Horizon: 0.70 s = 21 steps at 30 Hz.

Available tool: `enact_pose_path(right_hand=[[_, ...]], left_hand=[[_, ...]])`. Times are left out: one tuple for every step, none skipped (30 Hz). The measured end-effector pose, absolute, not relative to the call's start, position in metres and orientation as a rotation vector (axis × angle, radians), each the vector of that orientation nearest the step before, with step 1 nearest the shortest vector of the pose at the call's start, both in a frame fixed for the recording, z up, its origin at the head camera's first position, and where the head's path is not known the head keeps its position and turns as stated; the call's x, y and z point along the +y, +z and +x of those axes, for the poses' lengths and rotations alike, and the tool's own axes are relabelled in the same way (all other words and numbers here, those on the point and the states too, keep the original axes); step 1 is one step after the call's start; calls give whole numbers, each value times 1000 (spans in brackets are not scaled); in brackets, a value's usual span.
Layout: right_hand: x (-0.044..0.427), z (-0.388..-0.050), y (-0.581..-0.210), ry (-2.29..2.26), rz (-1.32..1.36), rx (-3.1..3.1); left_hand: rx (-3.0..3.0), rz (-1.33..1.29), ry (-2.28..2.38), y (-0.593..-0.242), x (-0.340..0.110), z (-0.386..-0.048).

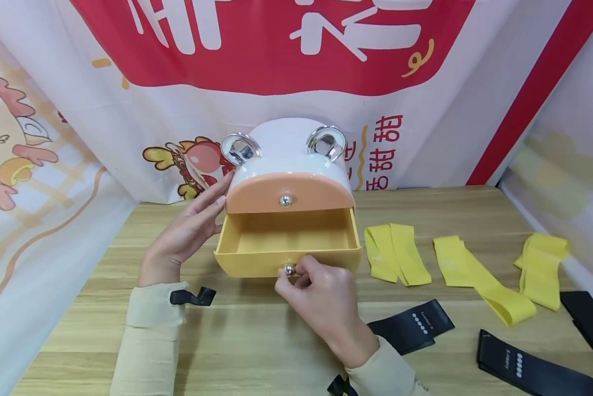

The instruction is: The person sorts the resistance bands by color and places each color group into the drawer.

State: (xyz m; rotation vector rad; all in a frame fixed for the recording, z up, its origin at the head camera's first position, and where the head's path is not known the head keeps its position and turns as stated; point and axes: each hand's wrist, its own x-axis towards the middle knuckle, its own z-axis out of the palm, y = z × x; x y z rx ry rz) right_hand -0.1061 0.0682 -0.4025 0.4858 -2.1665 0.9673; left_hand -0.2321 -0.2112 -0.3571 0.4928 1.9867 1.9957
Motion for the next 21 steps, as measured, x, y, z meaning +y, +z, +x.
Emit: enact_pose_path(right_hand=[[68,-105,-402,965,493,-2162],[68,-104,-402,965,498,-2162],[67,-102,-403,965,500,-2160],[67,-101,-403,968,501,-2160],[67,-99,-403,970,498,-2164],[67,-97,-403,977,495,-2170],[66,-95,-403,983,493,-2180],[66,-94,-403,990,491,-2188],[66,-93,-402,992,492,-2190],[66,-92,-402,996,493,-2192],[66,-92,-402,1000,494,-2194],[66,-91,-402,1004,494,-2194],[66,-91,-402,1003,497,-2190],[66,-91,-402,1001,500,-2184],[66,-91,-402,998,501,-2178],[66,-91,-402,999,502,-2177],[66,-91,-402,997,503,-2174],[67,-91,-402,997,504,-2173],[67,-91,-402,996,503,-2172],[67,-90,-402,996,504,-2170],[67,-90,-402,992,506,-2167]], left_hand=[[1994,495,1992,-357,-212,-232],[1999,497,1990,-357,-212,-232],[2002,500,1988,-357,-212,-232],[2005,502,1985,-357,-212,-233],[2008,505,1981,-357,-212,-233],[2008,505,1980,-357,-212,-233],[2009,508,1980,-357,-212,-233],[2009,509,1982,-358,-212,-233],[2011,507,1981,-358,-213,-233],[2013,507,1982,-358,-213,-233],[2014,506,1982,-358,-213,-233],[2016,505,1983,-358,-213,-233],[2017,507,1983,-359,-213,-233],[2018,508,1985,-358,-213,-233],[2019,509,1986,-358,-213,-233],[2020,511,1988,-358,-213,-233],[2017,512,1990,-358,-213,-233],[2015,513,1990,-358,-213,-233],[2010,514,1992,-358,-213,-233],[2006,512,1993,-359,-212,-233],[2001,511,1995,-359,-212,-233]])
